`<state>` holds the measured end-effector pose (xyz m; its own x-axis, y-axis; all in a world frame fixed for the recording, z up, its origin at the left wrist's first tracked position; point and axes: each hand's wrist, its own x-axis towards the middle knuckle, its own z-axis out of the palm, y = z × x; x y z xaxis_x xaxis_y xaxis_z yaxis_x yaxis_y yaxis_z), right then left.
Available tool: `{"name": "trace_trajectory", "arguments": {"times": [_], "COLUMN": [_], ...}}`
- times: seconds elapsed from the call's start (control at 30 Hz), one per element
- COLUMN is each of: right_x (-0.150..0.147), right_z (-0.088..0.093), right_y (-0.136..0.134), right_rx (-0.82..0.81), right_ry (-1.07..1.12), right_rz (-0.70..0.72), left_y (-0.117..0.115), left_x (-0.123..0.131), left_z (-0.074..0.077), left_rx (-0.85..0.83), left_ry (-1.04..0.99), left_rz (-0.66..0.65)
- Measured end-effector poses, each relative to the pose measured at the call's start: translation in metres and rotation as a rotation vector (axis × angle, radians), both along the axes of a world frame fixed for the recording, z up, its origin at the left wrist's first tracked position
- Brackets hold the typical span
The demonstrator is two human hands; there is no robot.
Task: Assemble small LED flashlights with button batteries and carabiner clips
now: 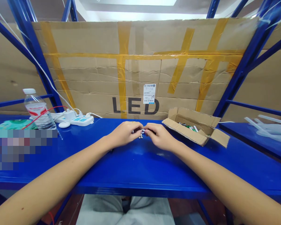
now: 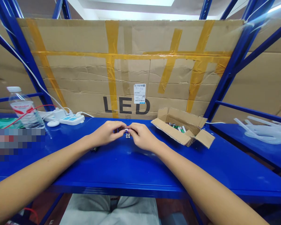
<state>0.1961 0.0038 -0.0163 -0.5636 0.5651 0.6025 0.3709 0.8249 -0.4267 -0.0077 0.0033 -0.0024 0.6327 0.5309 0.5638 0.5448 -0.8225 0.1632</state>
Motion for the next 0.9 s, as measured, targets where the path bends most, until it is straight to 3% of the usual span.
{"name": "trace_trajectory", "arguments": {"times": [0.13,0.53,0.9], "right_x": [-0.0008,0.0031,0.0031], "right_z": [-0.0015,-0.0004,-0.0018], "right_y": [-0.0016,0.0015,0.0037], "right_rx": [-0.044,0.170,0.071], "right_ry": [0.082,0.085,0.013], "right_rz": [-0.040,0.018,0.011], "left_y": [-0.0022,0.0005,-0.0003], "left_x": [0.0015,-0.0002,0.0017], "left_z": [0.0027,0.0019,-0.0007], "left_rx": [-0.035,-0.070,0.043], "left_ry": [-0.023,-0.096,0.005], "left_rz": [-0.006,-0.015,0.011]}}
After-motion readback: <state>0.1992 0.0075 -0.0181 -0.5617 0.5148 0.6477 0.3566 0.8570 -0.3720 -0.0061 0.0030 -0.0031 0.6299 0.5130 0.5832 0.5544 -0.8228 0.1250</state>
